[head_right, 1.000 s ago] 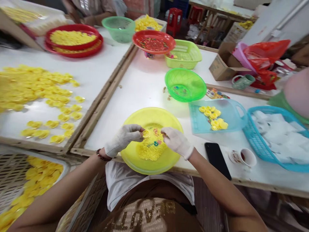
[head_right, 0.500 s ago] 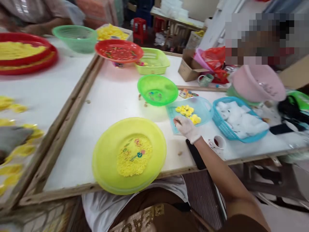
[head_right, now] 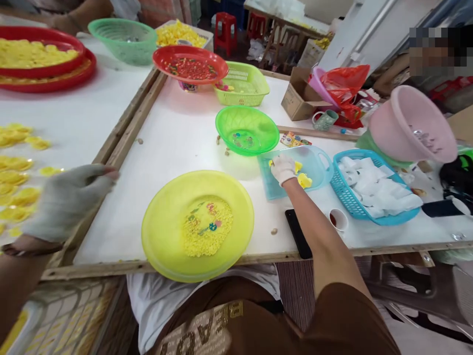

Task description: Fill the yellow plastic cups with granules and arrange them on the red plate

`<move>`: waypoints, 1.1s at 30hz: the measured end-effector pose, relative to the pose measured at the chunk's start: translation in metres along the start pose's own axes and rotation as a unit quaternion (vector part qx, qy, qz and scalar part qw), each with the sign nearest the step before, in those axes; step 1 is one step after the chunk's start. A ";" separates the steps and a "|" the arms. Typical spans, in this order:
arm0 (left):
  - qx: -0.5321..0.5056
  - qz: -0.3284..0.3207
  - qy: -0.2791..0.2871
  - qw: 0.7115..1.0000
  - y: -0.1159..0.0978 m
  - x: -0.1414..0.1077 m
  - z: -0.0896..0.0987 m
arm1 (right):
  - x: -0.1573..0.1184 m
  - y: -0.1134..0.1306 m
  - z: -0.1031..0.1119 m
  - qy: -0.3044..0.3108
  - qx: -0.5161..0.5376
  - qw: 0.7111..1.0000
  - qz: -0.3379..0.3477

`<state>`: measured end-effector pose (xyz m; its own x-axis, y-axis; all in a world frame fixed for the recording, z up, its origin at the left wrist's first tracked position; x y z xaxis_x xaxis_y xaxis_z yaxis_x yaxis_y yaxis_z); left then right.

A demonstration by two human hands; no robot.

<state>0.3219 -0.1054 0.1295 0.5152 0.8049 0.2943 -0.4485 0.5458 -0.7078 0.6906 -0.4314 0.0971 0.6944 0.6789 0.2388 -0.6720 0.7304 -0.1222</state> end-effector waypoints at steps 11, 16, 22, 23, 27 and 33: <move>-0.293 0.127 0.338 0.885 -0.082 -0.108 -0.111 | -0.122 0.185 0.066 -0.080 0.300 0.899 0.308; -0.225 0.121 0.237 0.937 -0.053 -0.098 -0.078 | -0.142 0.223 0.007 0.217 0.248 0.907 0.263; -0.288 0.181 0.250 0.907 -0.043 -0.108 -0.089 | -0.168 0.272 -0.016 0.285 0.237 0.860 0.351; -0.284 0.173 0.254 0.908 -0.043 -0.109 -0.092 | -0.167 0.269 -0.015 0.287 0.243 0.855 0.357; -0.261 0.150 0.278 0.912 -0.039 -0.114 -0.105 | -0.155 0.240 0.005 0.273 0.280 0.850 0.352; -0.303 0.205 0.365 0.856 -0.046 -0.131 -0.124 | -0.128 0.219 0.059 0.159 0.371 0.866 0.294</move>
<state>0.3656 -0.2644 0.0442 0.8235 0.4190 -0.3825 -0.3544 -0.1465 -0.9236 0.4393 -0.3634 0.0969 0.1318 0.9898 0.0543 -0.8324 0.0808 0.5482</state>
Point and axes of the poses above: each hand's wrist, its own x-axis towards the middle knuckle, its own z-axis out of the back of the hand, y = z × x, the point moved 7 cm from there along x, towards the middle knuckle, and after that the axes turned 9 degrees about -y, right-handed, at the moved point
